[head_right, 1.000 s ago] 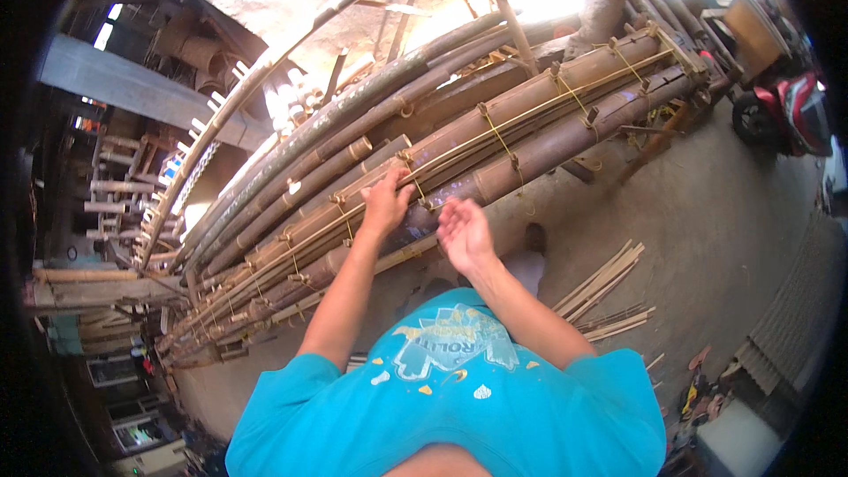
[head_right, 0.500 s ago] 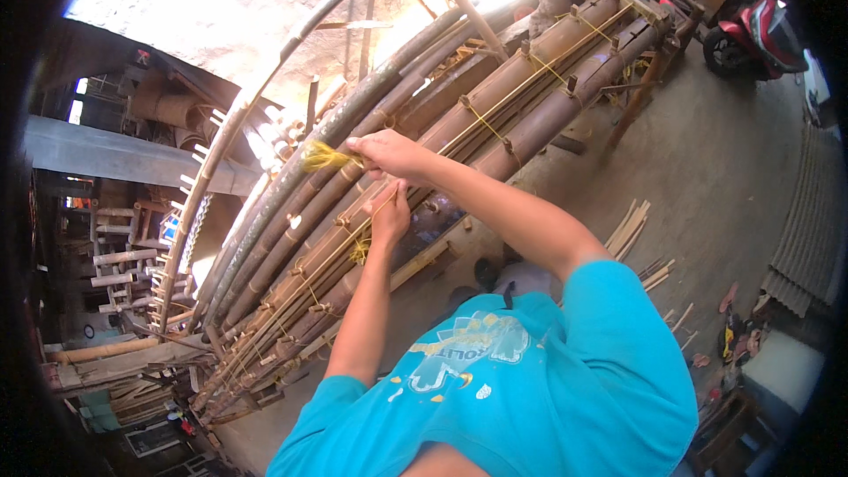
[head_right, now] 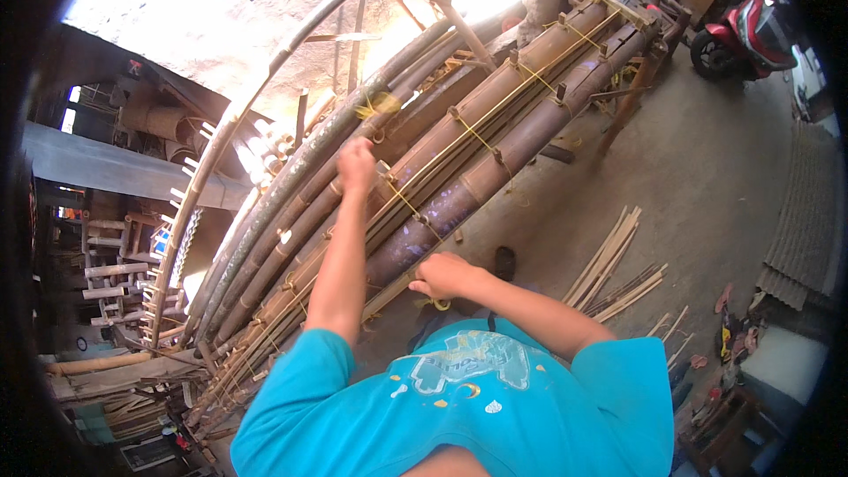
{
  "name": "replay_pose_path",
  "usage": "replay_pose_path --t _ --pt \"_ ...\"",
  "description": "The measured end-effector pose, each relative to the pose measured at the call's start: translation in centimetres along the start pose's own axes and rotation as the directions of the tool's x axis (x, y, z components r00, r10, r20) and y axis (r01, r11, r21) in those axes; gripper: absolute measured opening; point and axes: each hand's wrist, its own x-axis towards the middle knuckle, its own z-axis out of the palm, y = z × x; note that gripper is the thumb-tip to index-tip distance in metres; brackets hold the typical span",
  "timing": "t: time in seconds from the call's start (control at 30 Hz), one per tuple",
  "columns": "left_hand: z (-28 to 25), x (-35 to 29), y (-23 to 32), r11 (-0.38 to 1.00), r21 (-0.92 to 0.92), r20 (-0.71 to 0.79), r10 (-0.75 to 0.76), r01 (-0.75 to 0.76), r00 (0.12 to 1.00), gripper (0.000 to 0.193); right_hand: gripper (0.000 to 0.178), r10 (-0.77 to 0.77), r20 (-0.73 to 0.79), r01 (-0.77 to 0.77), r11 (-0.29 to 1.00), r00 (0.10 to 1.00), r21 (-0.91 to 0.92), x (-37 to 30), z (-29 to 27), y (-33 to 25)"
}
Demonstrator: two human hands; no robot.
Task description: The person picks up thin bamboo sticks and ties them to a horizontal bamboo rack using yellow string. They repeatedly wrap and knot the string to secure the sticks in place.
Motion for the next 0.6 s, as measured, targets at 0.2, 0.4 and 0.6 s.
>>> replay_pose_path --t 0.2,0.4,0.6 --pt "-4.9 -1.8 -1.2 0.992 0.121 0.422 -0.033 -0.02 0.906 0.039 0.03 -0.146 -0.105 0.172 0.937 0.984 0.305 2.0 6.1 -5.6" --pt "-16.3 -12.3 -10.8 0.964 0.259 0.528 -0.087 -0.062 0.845 0.033 0.03 0.369 -0.12 0.354 -0.671 0.922 0.652 6.2 13.9 -6.1" --pt "-12.0 -19.1 -17.3 0.981 0.053 0.177 0.172 -0.184 0.969 0.033 0.037 0.196 -0.589 0.467 0.44 0.784 0.767 16.5 3.7 -21.0"
